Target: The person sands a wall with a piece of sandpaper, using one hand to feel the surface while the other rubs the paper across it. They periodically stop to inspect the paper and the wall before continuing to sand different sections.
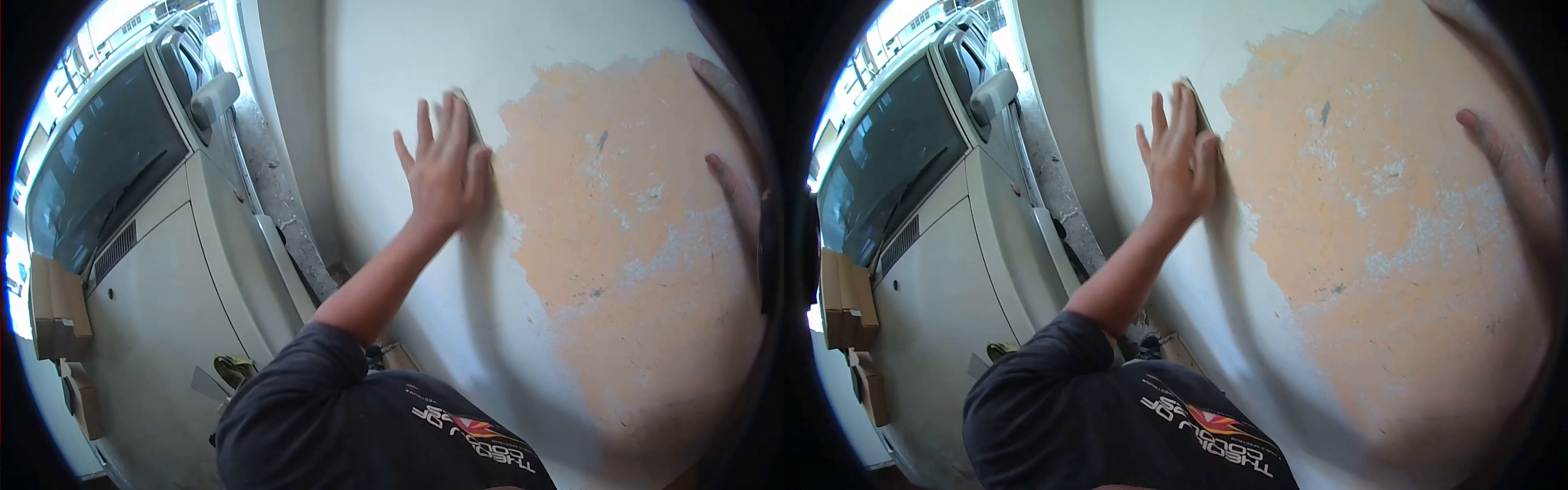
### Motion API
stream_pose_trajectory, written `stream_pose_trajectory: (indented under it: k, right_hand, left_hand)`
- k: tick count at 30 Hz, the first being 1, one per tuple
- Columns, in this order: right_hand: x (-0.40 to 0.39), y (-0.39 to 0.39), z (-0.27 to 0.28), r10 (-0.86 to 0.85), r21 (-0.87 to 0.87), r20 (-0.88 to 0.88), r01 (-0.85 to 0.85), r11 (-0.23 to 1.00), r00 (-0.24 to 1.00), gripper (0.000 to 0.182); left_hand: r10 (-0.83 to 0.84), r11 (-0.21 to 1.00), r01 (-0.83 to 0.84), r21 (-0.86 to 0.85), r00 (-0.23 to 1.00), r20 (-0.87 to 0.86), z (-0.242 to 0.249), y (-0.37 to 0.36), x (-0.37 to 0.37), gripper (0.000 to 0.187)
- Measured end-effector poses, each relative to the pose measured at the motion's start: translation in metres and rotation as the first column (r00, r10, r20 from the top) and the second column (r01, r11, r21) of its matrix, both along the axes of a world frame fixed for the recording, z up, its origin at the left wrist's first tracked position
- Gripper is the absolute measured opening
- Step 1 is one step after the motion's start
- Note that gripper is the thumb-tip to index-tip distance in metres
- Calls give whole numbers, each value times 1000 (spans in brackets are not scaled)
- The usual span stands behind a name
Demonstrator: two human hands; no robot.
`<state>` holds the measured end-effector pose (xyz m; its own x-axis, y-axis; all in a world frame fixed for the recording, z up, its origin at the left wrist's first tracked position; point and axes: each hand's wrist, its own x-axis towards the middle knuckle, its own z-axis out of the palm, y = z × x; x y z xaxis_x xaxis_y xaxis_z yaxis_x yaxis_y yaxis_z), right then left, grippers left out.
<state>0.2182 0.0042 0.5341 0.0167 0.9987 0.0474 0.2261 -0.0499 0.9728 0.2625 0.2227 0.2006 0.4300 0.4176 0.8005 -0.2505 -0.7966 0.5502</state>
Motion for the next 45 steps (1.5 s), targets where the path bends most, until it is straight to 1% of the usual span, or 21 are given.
stream_pose_trajectory:
  k: [2,4,6,9,11,13,16,18,20,23,26,28,30,33,34,36,38,40,42,43,45]
  right_hand:
    - [0,5,3,13,-5,18,-13,1000,1000,55]
    - [-1,14,3,18,-49,-8,-19,999,1000,54]
    - [-2,17,-5,46,-14,-89,-47,999,995,53]
    - [-4,17,-7,73,51,-160,-66,997,984,52]
    - [6,13,-5,63,66,-167,-52,996,984,52]
    - [37,3,3,227,81,-96,-220,972,969,52]
    - [39,5,2,242,84,-97,-235,968,965,53]
    - [24,10,-2,165,55,-102,-160,986,981,53]
    - [0,18,-9,33,47,-71,-29,998,997,52]
    - [-22,26,-13,-100,67,-20,101,993,995,52]
    - [-16,23,-11,-153,104,-35,156,982,988,52]
    - [14,10,2,54,-3,119,-54,999,991,53]
    - [15,13,4,53,1,140,-53,999,989,52]
    - [-7,18,-6,2,2,29,-2,1000,1000,52]
    - [-13,20,-7,-24,23,-56,25,999,998,51]
    - [9,13,2,24,-24,34,-23,999,999,52]
    - [17,1,7,66,-65,127,-58,996,990,52]
    - [19,-3,8,51,-55,135,-44,998,990,52]
    - [21,-6,5,41,-54,140,-34,998,989,52]
    - [24,-8,3,33,-58,135,-25,998,990,52]
    - [26,-16,-9,-1,-86,81,8,996,997,52]
  left_hand:
    - [96,992,-90,83,992,-76,16,19,2,60]
    - [100,992,-101,-75,995,-19,44,58,33,57]
    - [64,981,-80,-174,993,-99,84,88,42,55]
    - [91,981,-86,-173,996,22,96,74,35,56]
    - [178,983,-178,47,984,2,65,41,28,67]
    - [-21,978,34,204,998,-66,34,-2,-12,90]
    - [149,912,-103,398,985,-86,40,5,-28,99]
    - [235,940,-202,275,968,-91,63,40,1,97]
    - [175,983,-165,80,976,-132,90,72,25,99]
    - [129,991,-126,56,990,-63,82,56,29,103]
    - [-32,971,59,231,992,-119,29,-7,-21,115]
    - [-98,938,153,312,978,-186,7,-31,-51,117]
    - [66,949,16,314,966,-251,20,-8,-34,116]
    - [194,981,-182,71,948,-252,55,55,23,109]
    - [32,989,-65,-136,972,-234,70,71,28,108]
    - [102,990,-122,-75,969,-227,69,65,31,107]
    - [102,990,-91,106,989,-109,41,18,9,109]
    - [-101,980,123,160,985,-137,6,-39,-34,114]
    - [-184,952,224,210,964,-192,-13,-57,-56,120]
    - [-47,953,109,284,975,-219,-6,-42,-51,120]
    - [150,972,-87,216,945,-292,5,1,-15,117]
